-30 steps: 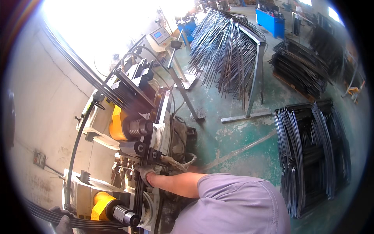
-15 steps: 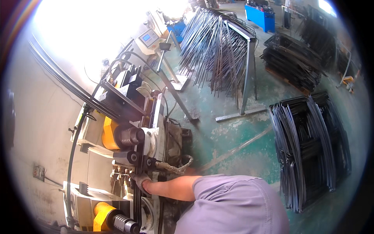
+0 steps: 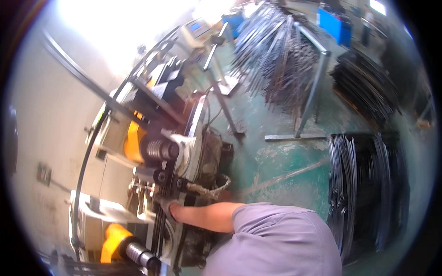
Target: The person repeatedly picks up bundles of straight metal rods from a floor pile, feeds them into a bending machine, and removes the bent rods. The bent rods are then stacked on the floor next to the machine.
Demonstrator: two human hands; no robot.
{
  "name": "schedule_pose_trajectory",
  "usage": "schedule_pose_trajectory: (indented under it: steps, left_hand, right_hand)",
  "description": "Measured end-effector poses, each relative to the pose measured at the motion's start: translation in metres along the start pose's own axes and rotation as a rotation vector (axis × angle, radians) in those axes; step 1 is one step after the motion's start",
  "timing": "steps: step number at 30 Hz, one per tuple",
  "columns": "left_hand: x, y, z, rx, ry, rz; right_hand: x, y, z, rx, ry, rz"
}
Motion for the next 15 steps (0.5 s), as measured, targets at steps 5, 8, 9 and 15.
schedule_pose_trajectory:
  steps: [5,8,9,15]
  left_hand:
    - [-0.001,0.0,-0.006,0.115,-0.022,0.192]
    - [0.011,-0.012,-0.016,0.161,-0.026,0.285]
    - [0.012,-0.018,-0.03,0.189,-0.039,0.327]
    - [0.048,-0.092,-0.11,0.072,-0.005,0.44]
  right_hand:
    - [-0.012,-0.006,-0.023,-0.271,0.322,0.324]
    - [-0.019,-0.017,-0.029,-0.353,0.03,0.229]
    - [-0.016,-0.018,-0.039,-0.352,0.099,0.23]
    - [-0.028,-0.054,-0.105,-0.52,0.055,0.02]
Point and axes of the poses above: each hand's wrist, its own z-axis towards the middle knuckle, its own y-axis out of the palm, x = y × z, the point moved 4 cm from there along z, towards the middle knuckle, and after that the axes turned 9 degrees about y, right-handed, at the moved point
